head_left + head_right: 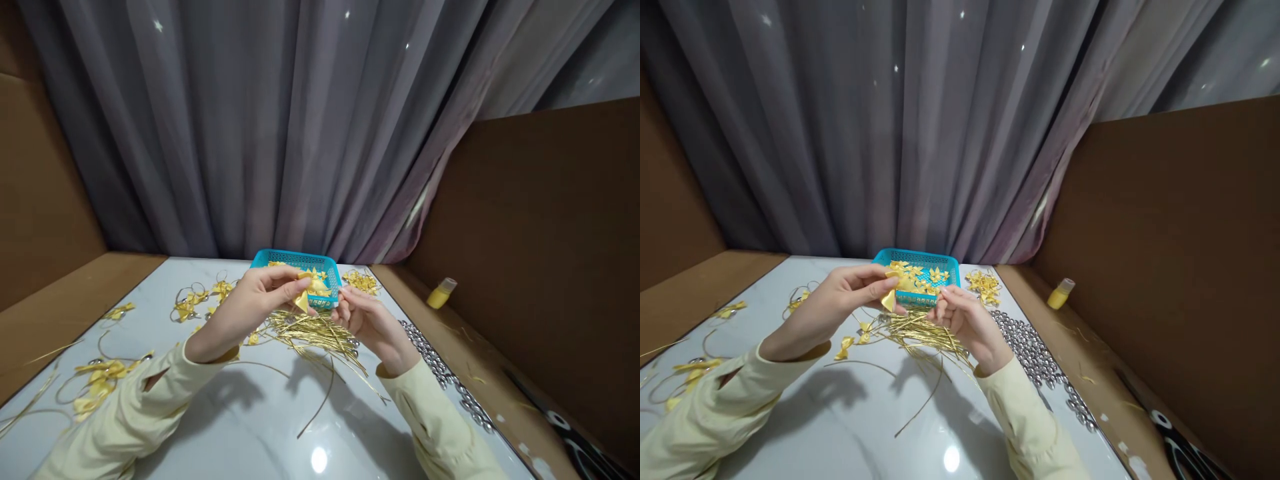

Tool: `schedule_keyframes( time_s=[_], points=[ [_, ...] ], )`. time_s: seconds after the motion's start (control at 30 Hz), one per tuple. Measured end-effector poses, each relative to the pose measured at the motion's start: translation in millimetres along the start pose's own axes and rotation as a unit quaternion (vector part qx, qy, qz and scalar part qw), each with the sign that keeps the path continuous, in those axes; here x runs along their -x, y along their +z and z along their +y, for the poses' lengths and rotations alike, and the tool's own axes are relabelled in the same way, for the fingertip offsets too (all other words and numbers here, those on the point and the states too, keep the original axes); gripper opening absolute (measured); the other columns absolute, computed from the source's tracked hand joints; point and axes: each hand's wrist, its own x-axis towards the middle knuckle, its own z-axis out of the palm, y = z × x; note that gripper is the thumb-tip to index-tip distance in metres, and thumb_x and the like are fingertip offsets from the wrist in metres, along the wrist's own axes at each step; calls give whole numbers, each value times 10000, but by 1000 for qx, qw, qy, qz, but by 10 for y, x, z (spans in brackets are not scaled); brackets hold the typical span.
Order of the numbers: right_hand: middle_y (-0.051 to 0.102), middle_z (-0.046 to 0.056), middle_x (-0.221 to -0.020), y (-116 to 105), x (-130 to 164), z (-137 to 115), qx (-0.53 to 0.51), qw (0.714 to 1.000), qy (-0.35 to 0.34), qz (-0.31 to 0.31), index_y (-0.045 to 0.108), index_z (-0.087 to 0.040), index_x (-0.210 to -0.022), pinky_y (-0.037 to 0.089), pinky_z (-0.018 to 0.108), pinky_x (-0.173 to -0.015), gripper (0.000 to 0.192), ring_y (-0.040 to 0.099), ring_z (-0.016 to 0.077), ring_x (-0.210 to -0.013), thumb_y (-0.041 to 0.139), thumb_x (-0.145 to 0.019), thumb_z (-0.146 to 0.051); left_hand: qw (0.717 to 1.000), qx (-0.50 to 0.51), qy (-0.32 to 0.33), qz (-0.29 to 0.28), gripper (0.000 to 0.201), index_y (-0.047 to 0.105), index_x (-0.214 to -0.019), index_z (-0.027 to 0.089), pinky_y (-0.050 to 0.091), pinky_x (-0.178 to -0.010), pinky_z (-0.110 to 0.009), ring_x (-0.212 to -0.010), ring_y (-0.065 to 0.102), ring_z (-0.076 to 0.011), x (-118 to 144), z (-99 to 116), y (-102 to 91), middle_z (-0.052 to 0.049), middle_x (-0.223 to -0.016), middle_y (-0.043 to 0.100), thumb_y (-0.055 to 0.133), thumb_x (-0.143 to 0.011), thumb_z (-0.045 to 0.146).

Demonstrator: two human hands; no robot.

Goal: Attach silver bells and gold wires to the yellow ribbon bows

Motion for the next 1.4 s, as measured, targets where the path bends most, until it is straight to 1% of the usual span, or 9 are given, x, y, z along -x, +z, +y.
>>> schedule_keyframes(
  time_s=[0.23,0.5,0.7,0.77,0.87,1.0,1.13,1.27,1.4],
  points=[
    [532,-56,-473,-175,16,-217,-16,998,-36,38,534,-150,-575,460,171,-594,208,549,61,-513,686,-705,-206,997,-68,20,-2,170,618,-780,155,441,-712,-234,-721,564,-115,-35,-11,-61,-5,-766,604,542,-837,296],
    [383,-63,-395,-338,131,-445,-16,996,-62,58,485,-173,-547,437,175,-493,232,475,75,-457,638,-720,-160,993,-112,35,33,208,625,-842,172,390,-747,-255,-815,523,-144,-92,-95,-145,-6,-836,607,550,-822,365],
    [499,-52,-537,-373,148,-471,-8,995,-77,65,553,-190,-677,496,186,-616,100,594,91,-621,609,-759,-189,996,-91,-23,12,213,615,-791,172,352,-733,-249,-789,491,-134,-102,-106,-115,7,-803,579,530,-832,363],
    [582,-33,-667,-362,154,-466,7,996,-76,50,572,-205,-722,508,234,-711,71,632,131,-805,606,-780,-229,996,-82,-23,24,193,609,-778,172,346,-716,-242,-774,480,-126,-98,-95,-105,13,-787,564,537,-832,343],
    [644,-2,-959,-294,159,-413,13,997,-75,4,575,-219,-734,484,332,-828,107,571,200,-1061,589,-811,-292,999,-31,-36,8,179,603,-767,165,356,-682,-237,-731,478,-115,-93,-99,-97,15,-760,545,555,-826,328],
    [591,55,-1185,-109,139,-222,16,994,-8,-105,564,-184,-665,438,436,-896,179,533,244,-1123,607,-808,-283,991,76,-89,-65,182,602,-780,142,400,-673,-251,-696,518,-114,-86,-144,-76,-2,-735,566,567,-821,315],
    [612,59,-1134,66,133,-40,13,984,39,-175,597,-169,-685,480,423,-830,136,585,225,-1033,629,-797,-239,988,84,-91,-92,219,589,-732,132,417,-695,-263,-679,547,-116,-72,-165,-49,-12,-722,590,558,-827,326],
    [652,29,-923,166,167,4,9,984,50,-173,626,-172,-718,510,336,-718,103,638,208,-908,664,-770,-252,994,21,-65,-88,239,601,-736,137,409,-679,-254,-679,531,-117,-59,-159,-40,-22,-756,607,553,-826,352],
    [637,12,-782,214,191,1,-1,983,62,-173,639,-175,-723,505,287,-693,100,657,173,-815,662,-775,-258,996,-16,-41,-83,215,599,-728,153,386,-637,-232,-647,486,-105,-43,-147,-26,6,-710,565,554,-821,341]
  ],
)
